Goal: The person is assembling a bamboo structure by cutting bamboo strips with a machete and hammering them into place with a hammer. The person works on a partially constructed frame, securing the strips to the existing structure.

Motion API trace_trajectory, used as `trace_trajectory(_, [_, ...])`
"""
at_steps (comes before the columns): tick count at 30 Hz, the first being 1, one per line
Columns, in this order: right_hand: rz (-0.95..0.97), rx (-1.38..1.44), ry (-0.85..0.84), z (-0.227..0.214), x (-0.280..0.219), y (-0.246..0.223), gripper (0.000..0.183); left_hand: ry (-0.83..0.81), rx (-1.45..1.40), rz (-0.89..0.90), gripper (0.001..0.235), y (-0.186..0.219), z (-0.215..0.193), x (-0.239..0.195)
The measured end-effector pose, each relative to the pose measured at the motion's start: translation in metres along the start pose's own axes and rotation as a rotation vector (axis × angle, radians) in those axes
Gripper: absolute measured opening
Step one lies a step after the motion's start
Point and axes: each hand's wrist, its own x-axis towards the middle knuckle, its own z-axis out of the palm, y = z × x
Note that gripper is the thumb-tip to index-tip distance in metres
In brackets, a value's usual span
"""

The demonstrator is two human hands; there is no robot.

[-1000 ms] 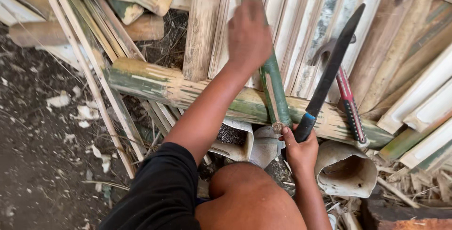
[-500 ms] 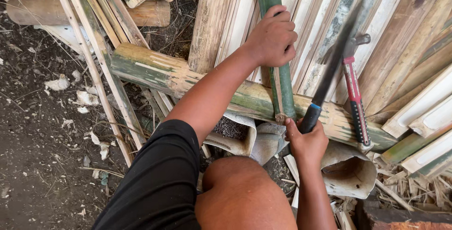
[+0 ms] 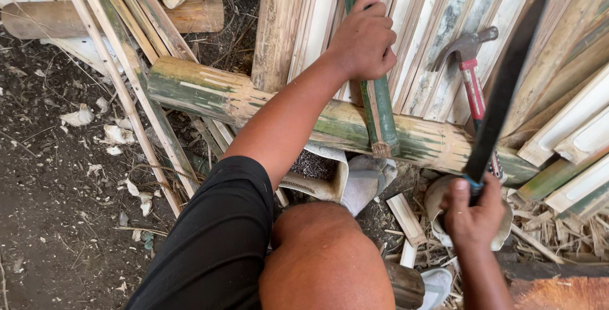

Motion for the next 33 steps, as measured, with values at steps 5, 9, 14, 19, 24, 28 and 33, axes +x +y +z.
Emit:
trace_trajectory(5, [-0.191, -0.131, -0.040, -0.056, 0.013, 0.002, 0.022, 0.086, 0.010, 0.077, 0.017, -0.003, 0.005, -0.004])
trace_trajectory(9, [-0.337, -0.582, -0.145, -0.102, 0.038, -0.015, 0.020, 0.093, 0.031, 0.067, 0.016, -0.002, 0.008, -0.005])
trace_trajectory(14, [-0.556, -0.995, -0.303, -0.114, 0.068, -0.031, 0.016, 0.072, 0.033, 0.046, 0.014, -0.004, 0.015, -0.008])
trace_trajectory(19, [-0.777, -0.998, -0.480, -0.098, 0.097, -0.053, 0.012, 0.045, 0.042, 0.027, 0.015, -0.007, 0.016, -0.011])
trace_trajectory(24, [-0.617, -1.389, -0.844, -0.066, 0.113, -0.100, 0.011, 0.102, 0.014, 0.022, 0.013, -0.006, 0.019, -0.014])
trace_trajectory(28, [-0.464, -1.530, -1.070, -0.048, 0.122, -0.123, 0.017, 0.012, -0.018, -0.054, 0.015, -0.005, 0.023, -0.015])
trace_trajectory(33, [-0.530, -1.611, -1.081, -0.045, 0.122, -0.134, 0.025, 0.039, 0.017, -0.051, 0.015, -0.006, 0.028, -0.017])
